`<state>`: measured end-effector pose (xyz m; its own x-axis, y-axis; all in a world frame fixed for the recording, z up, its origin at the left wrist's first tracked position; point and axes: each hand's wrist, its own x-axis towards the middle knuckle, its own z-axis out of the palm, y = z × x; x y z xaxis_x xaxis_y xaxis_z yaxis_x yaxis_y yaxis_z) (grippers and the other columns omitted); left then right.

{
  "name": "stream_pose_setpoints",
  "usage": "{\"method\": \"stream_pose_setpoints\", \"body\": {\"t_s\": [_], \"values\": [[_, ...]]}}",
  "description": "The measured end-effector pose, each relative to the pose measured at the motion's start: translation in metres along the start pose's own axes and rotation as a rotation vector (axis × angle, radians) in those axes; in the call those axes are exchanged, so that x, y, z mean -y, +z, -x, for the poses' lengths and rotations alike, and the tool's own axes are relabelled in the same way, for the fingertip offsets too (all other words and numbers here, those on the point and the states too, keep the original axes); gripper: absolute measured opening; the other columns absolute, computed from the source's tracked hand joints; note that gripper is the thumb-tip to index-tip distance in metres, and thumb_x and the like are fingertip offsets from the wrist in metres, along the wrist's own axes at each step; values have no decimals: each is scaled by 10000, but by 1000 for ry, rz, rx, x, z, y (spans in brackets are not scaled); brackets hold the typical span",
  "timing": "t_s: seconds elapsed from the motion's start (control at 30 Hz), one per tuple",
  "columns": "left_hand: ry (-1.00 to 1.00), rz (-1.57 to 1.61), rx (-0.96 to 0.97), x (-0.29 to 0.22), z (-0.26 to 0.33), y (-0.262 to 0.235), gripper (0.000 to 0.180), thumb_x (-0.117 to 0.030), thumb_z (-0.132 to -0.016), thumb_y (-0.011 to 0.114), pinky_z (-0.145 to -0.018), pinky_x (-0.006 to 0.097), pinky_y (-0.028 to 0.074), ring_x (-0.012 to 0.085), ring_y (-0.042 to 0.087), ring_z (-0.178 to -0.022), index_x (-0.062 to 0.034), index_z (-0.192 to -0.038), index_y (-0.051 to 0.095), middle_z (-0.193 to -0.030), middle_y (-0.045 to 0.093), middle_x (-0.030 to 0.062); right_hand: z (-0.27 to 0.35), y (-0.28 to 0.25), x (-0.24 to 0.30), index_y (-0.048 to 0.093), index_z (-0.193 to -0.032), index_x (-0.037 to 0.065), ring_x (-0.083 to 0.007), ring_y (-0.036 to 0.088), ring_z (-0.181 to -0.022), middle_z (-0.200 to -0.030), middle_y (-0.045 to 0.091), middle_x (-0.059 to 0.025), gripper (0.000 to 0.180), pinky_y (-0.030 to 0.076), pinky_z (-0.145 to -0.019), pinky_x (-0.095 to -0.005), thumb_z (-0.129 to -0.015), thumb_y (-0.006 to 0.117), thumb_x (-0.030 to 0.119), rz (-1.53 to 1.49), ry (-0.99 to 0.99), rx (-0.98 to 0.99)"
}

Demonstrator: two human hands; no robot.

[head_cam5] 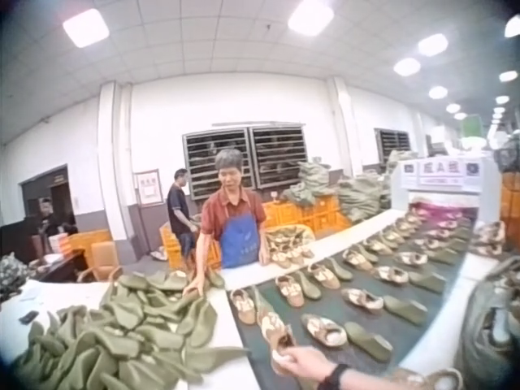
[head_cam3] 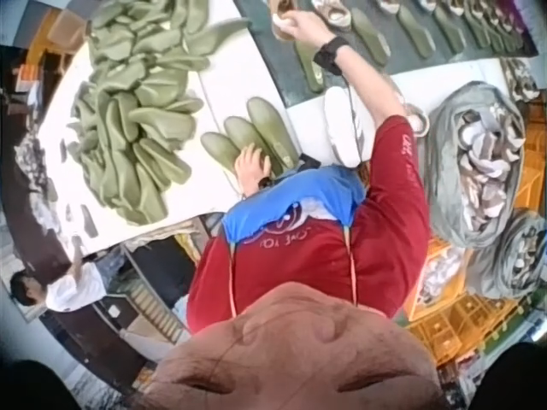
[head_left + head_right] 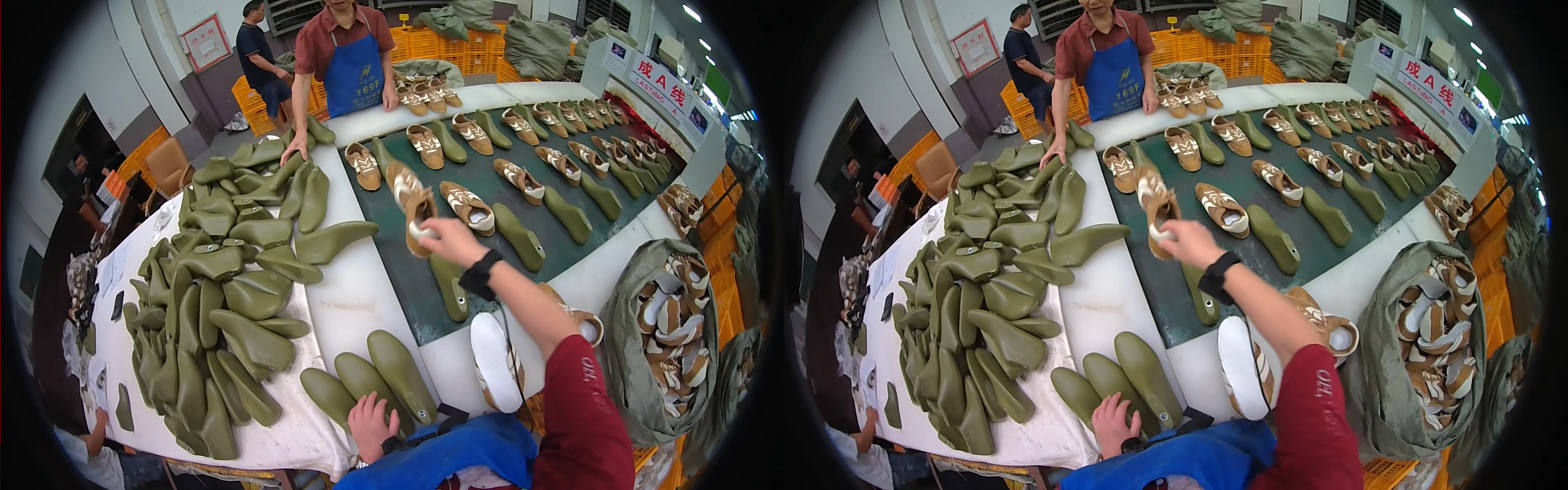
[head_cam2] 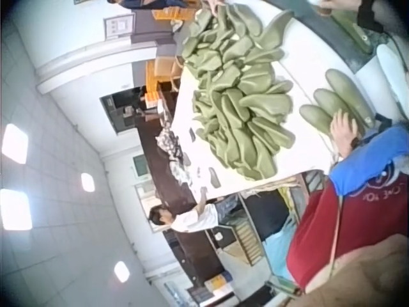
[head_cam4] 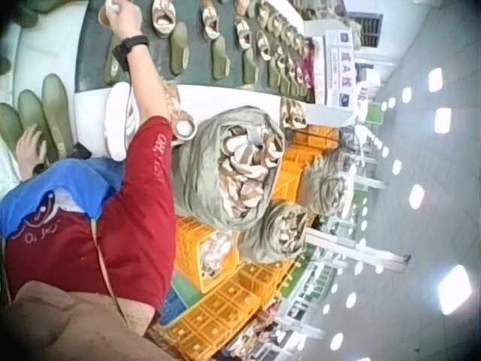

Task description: The recorder is assembling shoes by fitting shoe uppers onto green plastic shoe lasts at a workstation.

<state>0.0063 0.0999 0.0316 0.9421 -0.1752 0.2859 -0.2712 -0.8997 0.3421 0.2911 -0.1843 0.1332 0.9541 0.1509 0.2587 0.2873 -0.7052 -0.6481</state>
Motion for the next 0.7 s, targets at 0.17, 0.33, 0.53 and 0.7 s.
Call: {"method": "stream_pose_setpoints", "body": {"t_s": [0.17, 0.33, 0.53, 0.7], "values": [[-8, -7, 44, 3, 3, 2, 318, -283, -695, 656, -881, 421, 377, 291, 509, -1069, -87, -943, 625, -1123, 580, 103, -15, 122, -68, 654, -962, 97, -329, 622, -868, -919, 651, -161, 232, 492, -777, -429, -769, 606, 217, 270, 189, 220], [-37, -13, -12, -13, -2, -14, 250, -114, -791, 586, -849, 430, 441, 337, 551, -1007, -49, -1031, 611, -1088, 603, 148, -22, 163, -98, 598, -1080, 128, -329, 606, -934, -1072, 590, -156, 300, 493, -799, -429, -783, 554, 148, 256, 151, 205], [-5, -42, 34, 1, 6, -1, 335, -289, -674, 657, -870, 415, 379, 281, 526, -1053, -106, -952, 625, -1113, 588, 83, 2, 105, -75, 586, -1039, 95, -327, 634, -840, -971, 602, -152, 307, 514, -699, -424, -776, 618, 250, 501, 216, 197], [-21, -15, 27, 5, 6, -2, 306, -281, -689, 657, -872, 410, 380, 271, 522, -1060, -103, -936, 630, -1112, 592, 77, 67, 63, -62, 393, -1299, -11, -283, 651, -850, -890, 665, -151, 735, 519, -704, -379, -755, 672, 397, 637, 364, 591]]}}
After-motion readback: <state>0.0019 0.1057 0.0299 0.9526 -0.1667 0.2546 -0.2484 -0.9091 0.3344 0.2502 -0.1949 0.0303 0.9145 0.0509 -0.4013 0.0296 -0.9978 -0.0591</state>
